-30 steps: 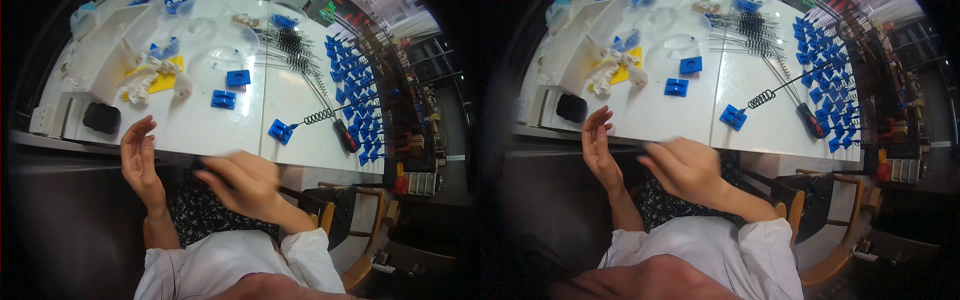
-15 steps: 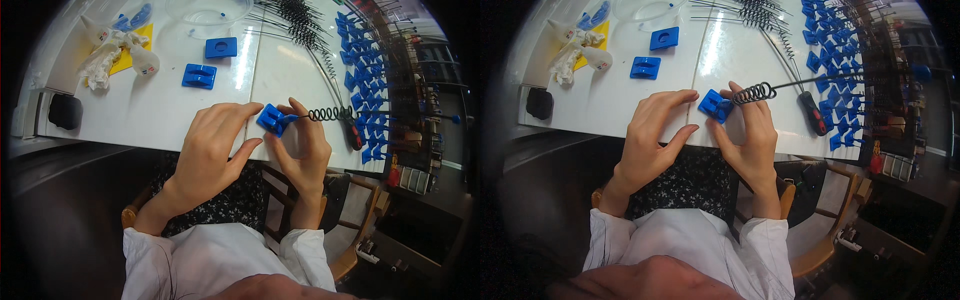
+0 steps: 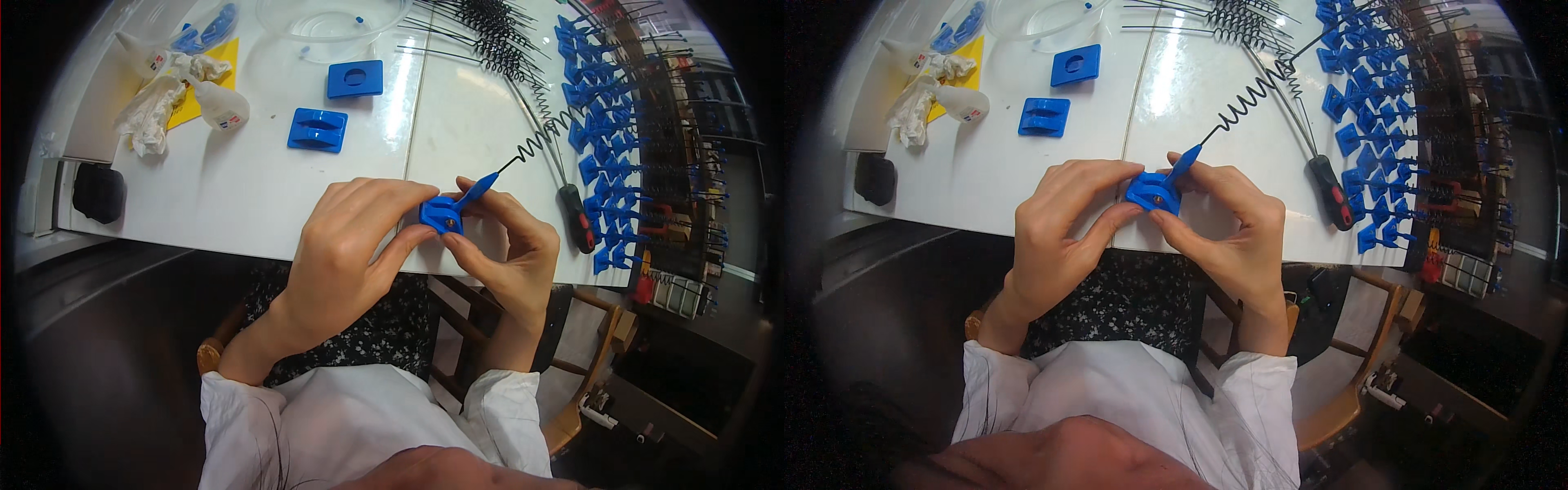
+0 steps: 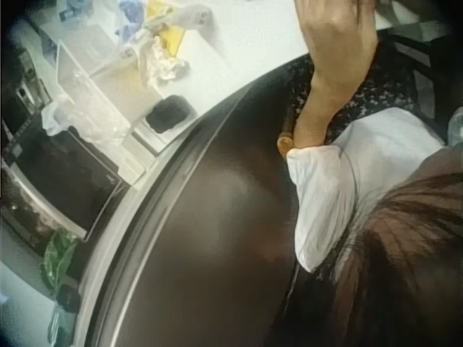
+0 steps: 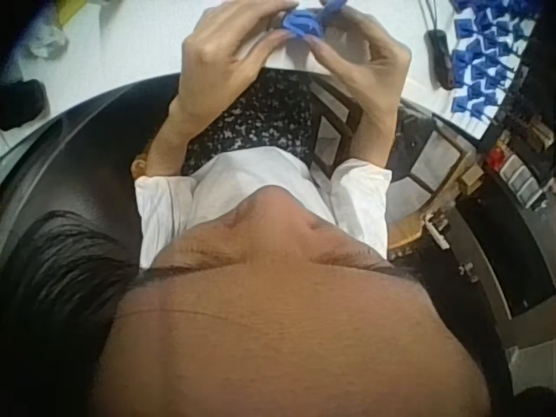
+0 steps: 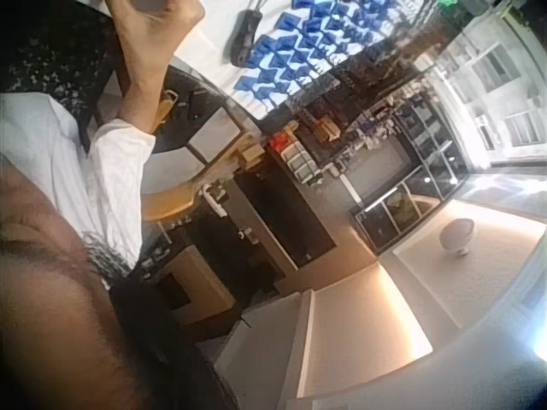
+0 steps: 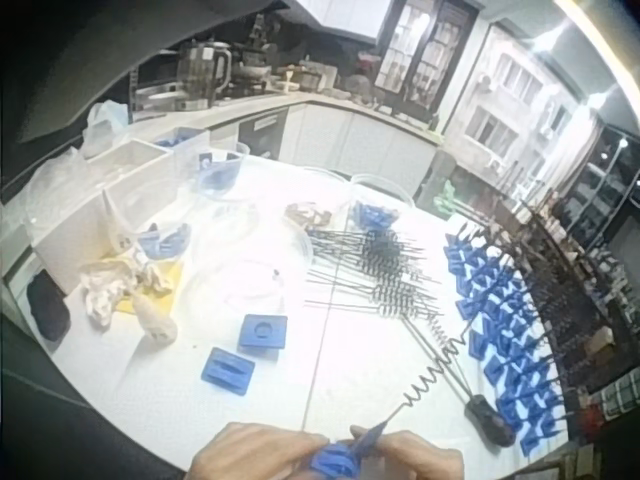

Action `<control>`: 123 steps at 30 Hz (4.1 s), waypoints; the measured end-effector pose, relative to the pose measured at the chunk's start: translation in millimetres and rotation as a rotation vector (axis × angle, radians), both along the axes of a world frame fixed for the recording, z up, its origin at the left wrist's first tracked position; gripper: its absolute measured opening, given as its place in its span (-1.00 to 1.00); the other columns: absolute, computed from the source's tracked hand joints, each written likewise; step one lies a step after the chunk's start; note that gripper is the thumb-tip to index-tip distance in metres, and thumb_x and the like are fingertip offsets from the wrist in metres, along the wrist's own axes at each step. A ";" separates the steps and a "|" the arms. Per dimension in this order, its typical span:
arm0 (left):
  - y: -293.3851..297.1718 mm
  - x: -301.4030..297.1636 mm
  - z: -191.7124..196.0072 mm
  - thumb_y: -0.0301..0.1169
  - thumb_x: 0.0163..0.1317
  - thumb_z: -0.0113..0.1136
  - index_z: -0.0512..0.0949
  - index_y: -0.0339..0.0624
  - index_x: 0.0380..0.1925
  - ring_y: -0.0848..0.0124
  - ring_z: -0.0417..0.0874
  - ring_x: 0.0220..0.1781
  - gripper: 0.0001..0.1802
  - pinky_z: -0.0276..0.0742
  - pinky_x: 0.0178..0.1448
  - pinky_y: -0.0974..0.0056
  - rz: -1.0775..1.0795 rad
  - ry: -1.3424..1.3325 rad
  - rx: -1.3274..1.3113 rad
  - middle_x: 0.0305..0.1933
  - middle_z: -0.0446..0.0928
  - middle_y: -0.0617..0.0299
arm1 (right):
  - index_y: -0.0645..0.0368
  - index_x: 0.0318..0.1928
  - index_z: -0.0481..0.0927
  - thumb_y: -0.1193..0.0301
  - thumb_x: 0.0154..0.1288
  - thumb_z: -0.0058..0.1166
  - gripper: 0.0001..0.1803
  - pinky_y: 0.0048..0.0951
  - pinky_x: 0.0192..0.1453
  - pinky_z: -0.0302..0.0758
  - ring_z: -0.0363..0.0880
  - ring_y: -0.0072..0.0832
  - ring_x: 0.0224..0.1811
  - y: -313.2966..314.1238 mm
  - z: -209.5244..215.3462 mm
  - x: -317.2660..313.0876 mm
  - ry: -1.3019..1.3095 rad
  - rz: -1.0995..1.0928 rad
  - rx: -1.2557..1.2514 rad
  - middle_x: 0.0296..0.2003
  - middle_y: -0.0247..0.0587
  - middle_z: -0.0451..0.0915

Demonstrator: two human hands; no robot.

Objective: The person applies glue from a glue bottle to a blue plastic part, then inserts a spiral spring wire into the glued part.

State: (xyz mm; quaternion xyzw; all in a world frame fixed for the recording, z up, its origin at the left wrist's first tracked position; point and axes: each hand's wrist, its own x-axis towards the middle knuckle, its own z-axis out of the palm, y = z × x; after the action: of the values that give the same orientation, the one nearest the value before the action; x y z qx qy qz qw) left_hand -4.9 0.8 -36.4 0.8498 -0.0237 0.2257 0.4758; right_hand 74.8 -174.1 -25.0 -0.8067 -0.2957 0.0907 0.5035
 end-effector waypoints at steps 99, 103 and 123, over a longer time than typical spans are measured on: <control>-6.0 -3.8 15.5 -0.59 0.20 0.16 0.57 -0.42 -0.16 0.45 0.65 -0.24 -0.80 0.54 -0.09 0.42 -0.152 0.295 -0.681 -0.29 0.63 0.11 | 0.35 -0.14 0.60 0.60 0.16 0.14 -0.77 -0.51 -0.06 0.50 0.60 -0.49 -0.23 1.5 28.9 -5.2 0.252 -0.052 0.285 -0.25 -0.15 0.64; -5.9 -3.2 22.1 -0.60 0.17 0.17 0.59 -0.41 -0.21 0.46 0.65 -0.25 -0.82 0.53 -0.09 0.42 -0.268 0.417 -0.810 -0.31 0.63 0.12 | 0.34 -0.18 0.58 0.55 0.22 0.11 -0.84 -0.51 -0.03 0.48 0.58 -0.48 -0.17 1.0 13.7 0.9 0.520 0.079 0.446 -0.22 -0.14 0.62; -10.8 -4.1 26.5 -0.63 0.05 0.29 0.60 -0.39 -0.31 0.47 0.64 -0.20 -0.83 0.52 -0.07 0.42 -0.271 0.319 -0.667 -0.30 0.62 0.14 | 0.32 -0.27 0.58 0.59 0.20 0.15 -0.92 -0.55 -0.12 0.44 0.52 -0.57 -0.25 -7.8 0.8 -2.2 0.521 0.144 0.646 -0.30 -0.22 0.59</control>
State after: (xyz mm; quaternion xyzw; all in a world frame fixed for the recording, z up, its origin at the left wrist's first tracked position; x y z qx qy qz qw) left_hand -9.0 -10.0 -9.8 0.6622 0.0133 0.0214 0.7489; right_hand 72.7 -181.8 -24.1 -0.5345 -0.2275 0.2294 0.7810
